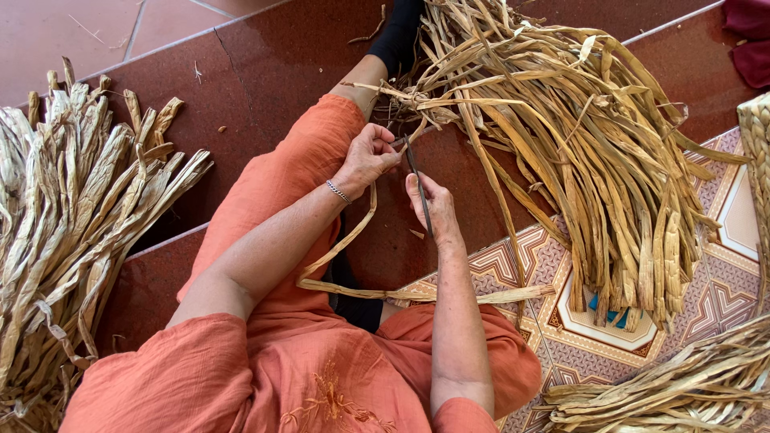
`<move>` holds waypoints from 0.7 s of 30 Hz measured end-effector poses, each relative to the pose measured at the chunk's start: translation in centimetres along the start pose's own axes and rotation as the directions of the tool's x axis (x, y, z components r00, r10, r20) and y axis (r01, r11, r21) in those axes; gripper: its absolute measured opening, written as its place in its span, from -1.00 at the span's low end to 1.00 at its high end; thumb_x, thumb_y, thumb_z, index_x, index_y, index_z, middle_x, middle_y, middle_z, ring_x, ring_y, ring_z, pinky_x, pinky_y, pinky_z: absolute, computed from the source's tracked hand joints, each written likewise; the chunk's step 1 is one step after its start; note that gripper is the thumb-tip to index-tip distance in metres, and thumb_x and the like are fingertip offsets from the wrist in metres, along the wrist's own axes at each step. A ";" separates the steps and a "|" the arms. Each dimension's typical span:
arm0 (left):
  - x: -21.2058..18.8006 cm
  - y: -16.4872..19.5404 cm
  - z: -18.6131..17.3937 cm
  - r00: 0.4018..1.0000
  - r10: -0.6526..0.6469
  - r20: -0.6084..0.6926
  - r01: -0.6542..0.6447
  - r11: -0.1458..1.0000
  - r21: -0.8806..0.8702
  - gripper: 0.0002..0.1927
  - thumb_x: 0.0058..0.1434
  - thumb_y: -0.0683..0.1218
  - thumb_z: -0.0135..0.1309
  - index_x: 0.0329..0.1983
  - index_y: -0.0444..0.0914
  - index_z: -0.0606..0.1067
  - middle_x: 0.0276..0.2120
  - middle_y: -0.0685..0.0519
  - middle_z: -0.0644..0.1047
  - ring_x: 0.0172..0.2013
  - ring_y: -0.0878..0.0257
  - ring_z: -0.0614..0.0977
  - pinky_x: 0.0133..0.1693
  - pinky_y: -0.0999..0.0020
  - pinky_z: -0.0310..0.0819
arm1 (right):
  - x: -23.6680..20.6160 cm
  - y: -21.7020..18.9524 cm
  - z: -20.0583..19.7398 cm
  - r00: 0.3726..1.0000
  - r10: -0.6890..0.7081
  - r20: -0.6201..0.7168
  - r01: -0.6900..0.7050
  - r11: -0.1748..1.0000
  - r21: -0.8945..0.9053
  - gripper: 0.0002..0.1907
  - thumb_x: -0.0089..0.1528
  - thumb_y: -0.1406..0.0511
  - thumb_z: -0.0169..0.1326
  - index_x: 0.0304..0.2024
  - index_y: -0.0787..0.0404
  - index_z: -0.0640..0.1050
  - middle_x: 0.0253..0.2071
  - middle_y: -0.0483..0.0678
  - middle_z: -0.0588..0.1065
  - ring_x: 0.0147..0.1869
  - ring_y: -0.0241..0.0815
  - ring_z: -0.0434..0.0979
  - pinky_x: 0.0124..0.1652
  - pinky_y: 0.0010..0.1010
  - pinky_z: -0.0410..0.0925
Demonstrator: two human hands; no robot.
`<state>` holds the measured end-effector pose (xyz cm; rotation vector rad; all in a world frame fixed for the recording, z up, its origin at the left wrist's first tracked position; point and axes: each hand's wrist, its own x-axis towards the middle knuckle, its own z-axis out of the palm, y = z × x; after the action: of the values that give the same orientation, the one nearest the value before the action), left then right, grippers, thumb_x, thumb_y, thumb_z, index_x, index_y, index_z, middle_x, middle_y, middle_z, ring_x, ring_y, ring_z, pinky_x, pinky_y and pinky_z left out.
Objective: The person sits on a tiled floor and uses scissors to trim and split dried palm leaves into thin strips. They repeatedly pull leaves from a bundle, cut them to length, and place the trimmed pieces aside.
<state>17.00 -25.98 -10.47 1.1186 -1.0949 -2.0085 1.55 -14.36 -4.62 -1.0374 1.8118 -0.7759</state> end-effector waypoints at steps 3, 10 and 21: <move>-0.1 0.1 0.1 1.000 0.025 0.006 -0.025 1.000 0.006 -0.64 0.17 -0.32 0.19 -0.06 -0.26 0.33 -0.38 0.08 0.53 -0.38 0.39 0.58 -0.35 0.49 0.57 | -0.3 -1.1 0.1 0.996 0.069 0.053 -0.070 0.997 0.021 -0.28 0.34 -0.22 -0.08 -0.12 0.29 0.65 -0.64 -0.15 0.37 -0.57 -0.32 0.36 -0.49 -0.37 0.28; -0.5 2.5 0.0 0.992 0.088 -0.087 -0.085 0.996 0.032 -0.69 0.14 -0.32 0.19 -0.09 -0.23 0.41 -0.35 0.11 0.56 -0.35 0.38 0.60 -0.32 0.54 0.57 | -1.1 -1.1 0.1 0.996 0.026 -0.080 -0.044 0.972 -0.233 -0.29 0.30 -0.27 -0.18 -0.10 0.12 0.65 -0.65 -0.04 0.45 -0.55 -0.26 0.51 -0.44 -0.36 0.38; 3.2 10.9 -14.8 0.629 0.619 -0.471 -0.628 0.761 0.162 -0.92 0.42 -0.24 0.21 -0.18 -0.26 0.53 -0.34 0.06 0.56 -0.40 0.34 0.51 -0.35 0.47 0.46 | -7.3 6.0 -7.0 0.931 0.078 -0.357 -0.082 0.997 0.004 -0.47 0.21 -0.02 0.29 0.00 0.24 0.61 -0.29 -0.08 0.62 -0.29 -0.34 0.59 -0.32 -0.50 0.44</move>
<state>29.43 -39.39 -6.87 0.9798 -0.9921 -1.0851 -4.91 -4.55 -3.82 -0.8622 2.1532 -0.9528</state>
